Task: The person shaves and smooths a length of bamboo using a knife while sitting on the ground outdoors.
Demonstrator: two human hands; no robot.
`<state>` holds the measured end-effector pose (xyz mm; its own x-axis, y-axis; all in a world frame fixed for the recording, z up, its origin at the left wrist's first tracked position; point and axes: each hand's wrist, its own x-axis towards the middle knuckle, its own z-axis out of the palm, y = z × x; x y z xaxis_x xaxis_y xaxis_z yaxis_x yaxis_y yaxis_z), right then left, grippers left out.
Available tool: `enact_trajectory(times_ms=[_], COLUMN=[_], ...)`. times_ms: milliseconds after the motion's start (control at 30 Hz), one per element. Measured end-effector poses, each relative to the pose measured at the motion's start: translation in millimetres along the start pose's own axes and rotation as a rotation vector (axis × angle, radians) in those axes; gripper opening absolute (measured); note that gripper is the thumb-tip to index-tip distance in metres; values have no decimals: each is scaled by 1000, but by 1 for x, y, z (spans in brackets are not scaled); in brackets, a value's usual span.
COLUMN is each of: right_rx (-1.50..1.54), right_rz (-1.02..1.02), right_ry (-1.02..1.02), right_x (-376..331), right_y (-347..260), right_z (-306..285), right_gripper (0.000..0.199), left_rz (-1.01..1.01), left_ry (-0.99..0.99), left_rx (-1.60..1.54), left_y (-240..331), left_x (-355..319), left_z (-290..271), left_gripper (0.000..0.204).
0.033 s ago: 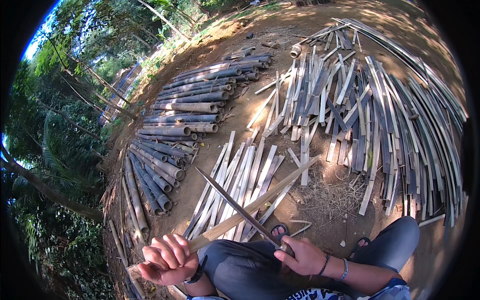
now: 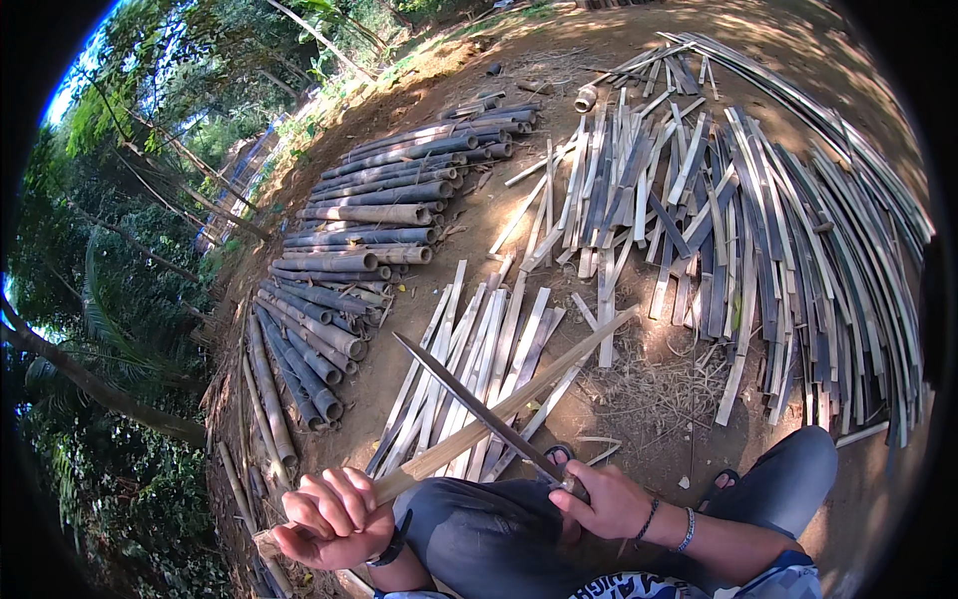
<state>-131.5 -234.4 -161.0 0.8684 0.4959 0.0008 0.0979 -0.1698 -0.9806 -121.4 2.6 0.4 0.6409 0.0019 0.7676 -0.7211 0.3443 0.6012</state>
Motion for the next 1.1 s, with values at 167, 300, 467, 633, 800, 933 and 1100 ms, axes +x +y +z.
enact_trajectory(times_ms=[167, 300, 467, 633, 800, 933, 1100], right_rx=[93, 20, 68, -20, 145, 3, 66], right_rz=[119, 13, 141, 33, 159, 119, 206], right_ry=[166, 62, 104, 86, 152, 138, 148], right_x=[14, 6, 20, 15, 34, 22, 30], right_y=[24, 17, 46, 27, 61, 55, 61], right_z=[-2, 10, 8, 6, -1, 2, -18], right_gripper=[42, 47, 49, 49, 49, 51, 52], left_rz=[35, 30, 2, 31, 52, 1, 0], left_ry=[96, 135, 149, 301, 314, 219, 259], left_rx=[7, 25, 62, 85, 139, 74, 93], left_y=[-1, 3, 1, 0, -4, 3, 1], left_x=[-1, -4, 0, -2, -1, -1, -2], left_z=[-1, -4, 0, 12, 12, 12, 5], left_gripper=[50, 49, 51, 48, 47, 46, 45])
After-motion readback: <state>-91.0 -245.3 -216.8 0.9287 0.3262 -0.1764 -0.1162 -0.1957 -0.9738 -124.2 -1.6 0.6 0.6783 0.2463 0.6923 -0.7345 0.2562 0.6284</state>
